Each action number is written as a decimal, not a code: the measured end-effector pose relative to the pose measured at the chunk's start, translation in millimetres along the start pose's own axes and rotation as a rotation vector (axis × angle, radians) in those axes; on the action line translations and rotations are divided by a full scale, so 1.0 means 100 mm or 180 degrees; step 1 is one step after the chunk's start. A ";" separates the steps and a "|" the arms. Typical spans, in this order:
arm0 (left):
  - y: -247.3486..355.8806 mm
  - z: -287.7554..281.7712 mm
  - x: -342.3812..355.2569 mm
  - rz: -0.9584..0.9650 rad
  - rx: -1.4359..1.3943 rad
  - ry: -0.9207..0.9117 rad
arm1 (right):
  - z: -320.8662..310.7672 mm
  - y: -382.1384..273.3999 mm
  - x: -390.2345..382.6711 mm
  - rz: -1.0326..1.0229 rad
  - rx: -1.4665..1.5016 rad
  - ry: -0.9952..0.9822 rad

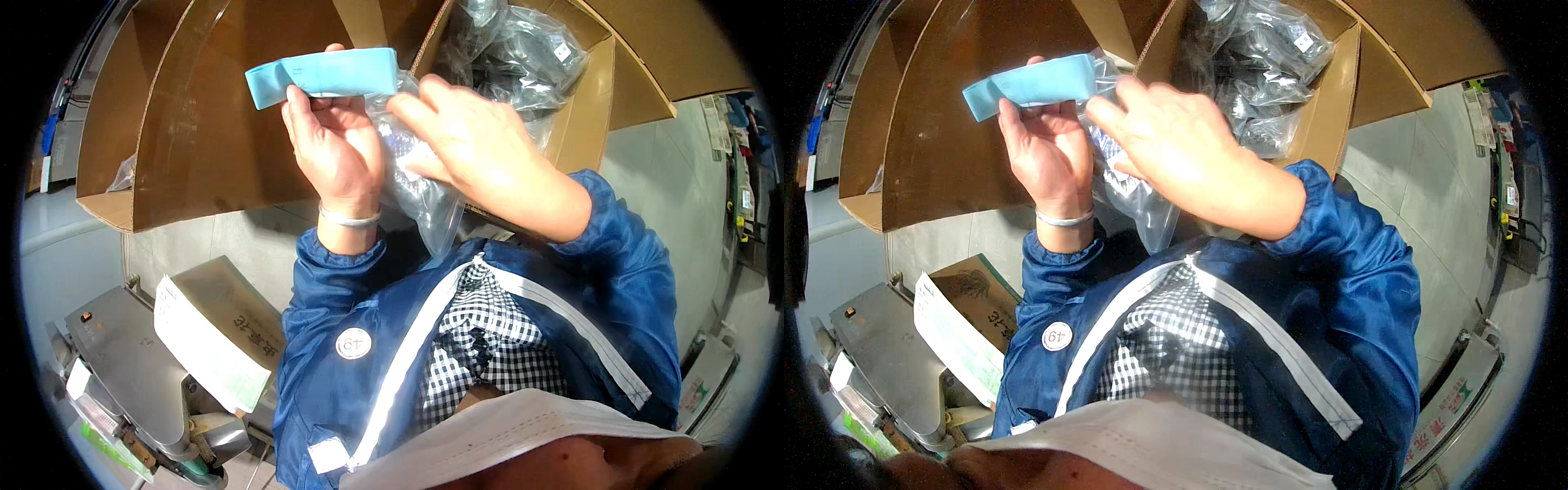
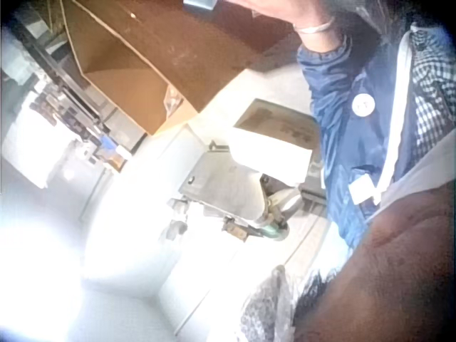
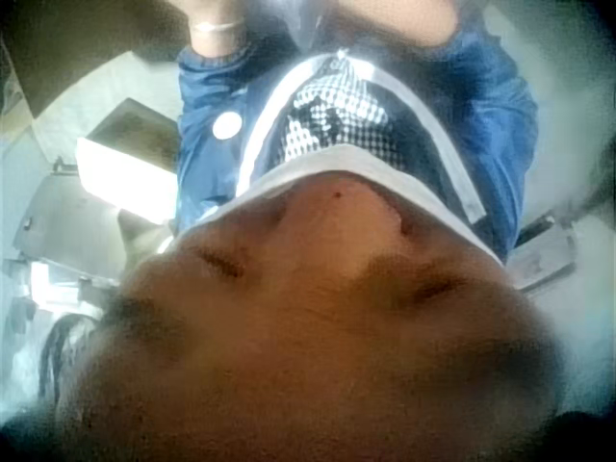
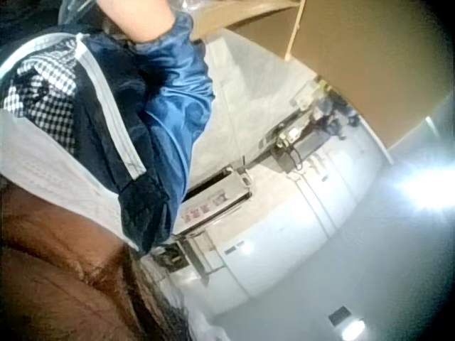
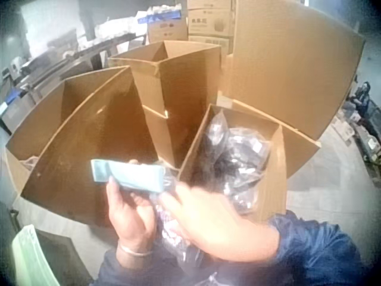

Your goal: The person repeatedly picks up small plastic bags containing dried food items, peels labels from a roll, and sticks them onto the bags. The person moves between a cardboard box and a blue basket, handling each bag individually and placing the labeled bags into the basket.

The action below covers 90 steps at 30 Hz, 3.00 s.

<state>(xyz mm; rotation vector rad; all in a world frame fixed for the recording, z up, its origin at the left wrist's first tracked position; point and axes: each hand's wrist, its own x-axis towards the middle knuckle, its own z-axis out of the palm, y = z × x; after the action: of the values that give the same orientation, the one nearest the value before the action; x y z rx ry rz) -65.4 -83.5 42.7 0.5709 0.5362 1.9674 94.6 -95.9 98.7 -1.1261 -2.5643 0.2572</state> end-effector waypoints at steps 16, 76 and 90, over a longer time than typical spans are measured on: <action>0.45 0.05 -0.03 0.0903 -0.0031 0.0214 | 0.07 1.27 -0.29 0.1688 0.3154 -0.0323; -0.41 0.05 -0.19 -0.1303 0.2038 -0.0378 | 0.36 1.13 -0.22 -0.0925 0.1423 0.0763; -0.60 -0.31 -0.10 0.0373 0.1624 -0.0195 | 2.31 1.57 -0.13 0.0054 0.0244 -0.3060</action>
<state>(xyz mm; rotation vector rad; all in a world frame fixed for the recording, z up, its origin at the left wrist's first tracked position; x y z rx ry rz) -38.1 -71.1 -18.8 0.9932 0.9960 1.9149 125.3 -7.8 -165.1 -1.1726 -3.2805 1.1253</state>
